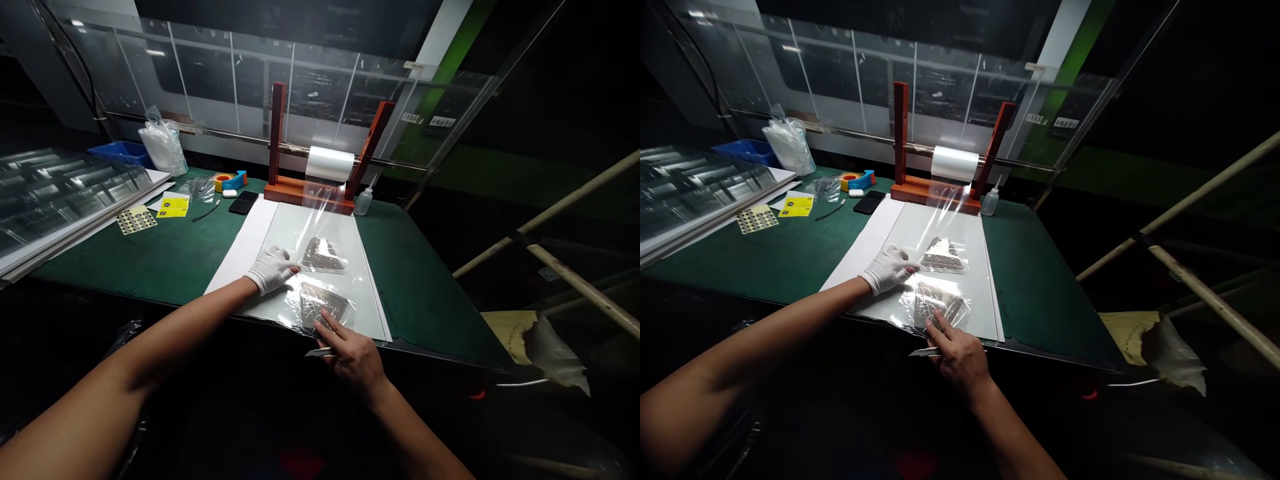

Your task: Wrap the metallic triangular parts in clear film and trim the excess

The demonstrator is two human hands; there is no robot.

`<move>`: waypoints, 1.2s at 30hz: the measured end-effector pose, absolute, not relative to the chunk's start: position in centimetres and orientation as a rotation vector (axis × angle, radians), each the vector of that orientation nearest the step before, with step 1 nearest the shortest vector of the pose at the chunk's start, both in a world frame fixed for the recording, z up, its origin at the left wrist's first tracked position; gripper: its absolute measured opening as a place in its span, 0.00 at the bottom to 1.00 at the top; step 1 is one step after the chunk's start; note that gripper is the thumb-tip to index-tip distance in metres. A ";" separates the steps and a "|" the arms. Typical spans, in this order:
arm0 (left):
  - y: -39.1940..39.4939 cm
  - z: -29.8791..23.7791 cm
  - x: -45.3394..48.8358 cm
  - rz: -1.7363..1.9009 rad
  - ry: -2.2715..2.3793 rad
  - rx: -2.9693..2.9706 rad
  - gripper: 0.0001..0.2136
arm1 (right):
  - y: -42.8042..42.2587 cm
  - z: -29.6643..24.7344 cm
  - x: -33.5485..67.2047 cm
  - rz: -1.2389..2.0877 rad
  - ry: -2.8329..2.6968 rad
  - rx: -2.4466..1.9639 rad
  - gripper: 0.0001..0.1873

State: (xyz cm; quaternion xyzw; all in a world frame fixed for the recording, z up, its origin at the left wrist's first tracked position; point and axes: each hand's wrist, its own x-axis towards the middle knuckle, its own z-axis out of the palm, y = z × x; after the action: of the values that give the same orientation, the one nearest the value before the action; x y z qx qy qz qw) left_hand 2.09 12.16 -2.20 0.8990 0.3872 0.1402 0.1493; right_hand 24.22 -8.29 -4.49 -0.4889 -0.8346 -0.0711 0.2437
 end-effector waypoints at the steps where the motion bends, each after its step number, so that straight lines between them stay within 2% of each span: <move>1: 12.4 -2.2 2.1 0.412 1.117 2.571 0.21 | -8.5 -4.5 24.4 -0.188 -2.285 -1.323 0.19; 7: 9.6 -1.5 2.0 0.567 1.192 2.383 0.16 | -10.3 -4.6 25.3 -0.105 -2.234 -1.279 0.26; 11: 0.4 -2.2 1.2 0.757 1.422 2.091 0.15 | -11.2 -4.6 25.5 -0.009 -2.176 -1.238 0.33; 13: -4.5 -2.9 0.9 0.879 1.522 1.697 0.13 | -11.7 -4.7 25.5 0.048 -2.163 -1.205 0.36; 14: -6.5 -3.3 1.0 0.920 1.523 1.483 0.13 | -12.1 -4.8 25.4 0.072 -2.156 -1.190 0.37; 17: -9.2 -4.1 1.9 0.863 1.368 0.889 0.25 | -13.3 -5.1 25.0 0.124 -2.131 -1.139 0.38; 21: -7.8 -5.1 3.0 0.647 1.034 0.545 0.30 | -15.1 -5.8 24.3 0.166 -2.112 -1.132 0.38; 30: -7.6 -6.4 3.4 0.614 0.908 0.598 0.30 | -17.5 -6.8 23.8 0.147 -2.019 -1.186 0.35; 33: -7.6 -6.8 3.2 0.654 0.970 0.650 0.27 | -18.4 -7.3 23.5 0.182 -1.943 -1.229 0.31; 36: -7.8 -6.9 2.4 0.726 1.059 0.734 0.23 | -19.1 -8.0 22.2 0.180 -1.615 -1.380 0.23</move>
State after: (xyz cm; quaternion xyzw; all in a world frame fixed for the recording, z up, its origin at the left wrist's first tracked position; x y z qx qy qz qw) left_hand 2.43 -7.77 -6.91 0.3346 0.4827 0.3307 0.7387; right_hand 22.15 -19.15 -7.97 -0.5667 -0.6630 0.0738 0.4836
